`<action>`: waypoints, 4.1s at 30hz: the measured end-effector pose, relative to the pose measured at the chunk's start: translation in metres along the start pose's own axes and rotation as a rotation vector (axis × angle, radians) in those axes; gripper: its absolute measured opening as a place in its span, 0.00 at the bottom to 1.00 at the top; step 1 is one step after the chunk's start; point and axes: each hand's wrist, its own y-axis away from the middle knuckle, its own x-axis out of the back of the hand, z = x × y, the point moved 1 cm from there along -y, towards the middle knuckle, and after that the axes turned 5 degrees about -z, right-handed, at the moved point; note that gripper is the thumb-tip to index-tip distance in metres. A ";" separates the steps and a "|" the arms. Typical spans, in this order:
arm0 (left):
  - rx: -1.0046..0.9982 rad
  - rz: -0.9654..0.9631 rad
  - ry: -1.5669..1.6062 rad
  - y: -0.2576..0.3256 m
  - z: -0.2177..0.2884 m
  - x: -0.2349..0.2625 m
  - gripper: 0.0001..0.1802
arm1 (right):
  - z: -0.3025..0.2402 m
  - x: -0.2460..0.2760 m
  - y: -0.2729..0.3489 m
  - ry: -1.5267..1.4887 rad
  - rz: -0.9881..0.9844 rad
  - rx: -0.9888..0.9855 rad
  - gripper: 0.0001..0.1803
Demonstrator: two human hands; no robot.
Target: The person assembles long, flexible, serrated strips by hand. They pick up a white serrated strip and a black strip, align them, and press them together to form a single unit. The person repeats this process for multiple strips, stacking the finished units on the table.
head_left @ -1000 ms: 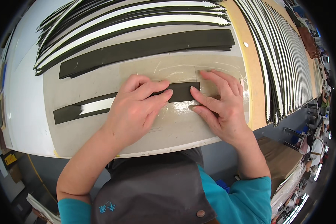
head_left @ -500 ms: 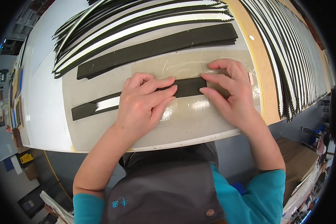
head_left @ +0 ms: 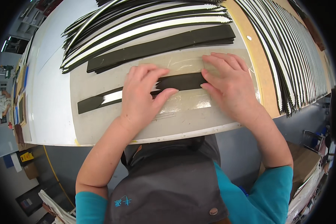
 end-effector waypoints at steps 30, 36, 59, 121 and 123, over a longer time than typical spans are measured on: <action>-0.095 -0.140 -0.113 0.011 0.004 0.001 0.20 | -0.003 -0.002 0.026 -0.180 0.009 -0.106 0.24; -0.092 -0.136 -0.103 0.007 0.005 0.000 0.19 | -0.003 -0.003 0.026 -0.175 -0.002 -0.134 0.23; -0.085 -0.030 -0.066 0.031 -0.021 0.021 0.19 | -0.008 -0.002 0.018 -0.079 -0.050 -0.129 0.17; -0.093 -0.020 -0.041 0.034 -0.021 0.012 0.16 | -0.054 -0.049 -0.071 -0.728 -0.095 -0.602 0.06; -0.100 -0.014 -0.028 0.034 -0.022 0.012 0.16 | -0.055 -0.040 -0.072 -0.806 -0.068 -0.664 0.05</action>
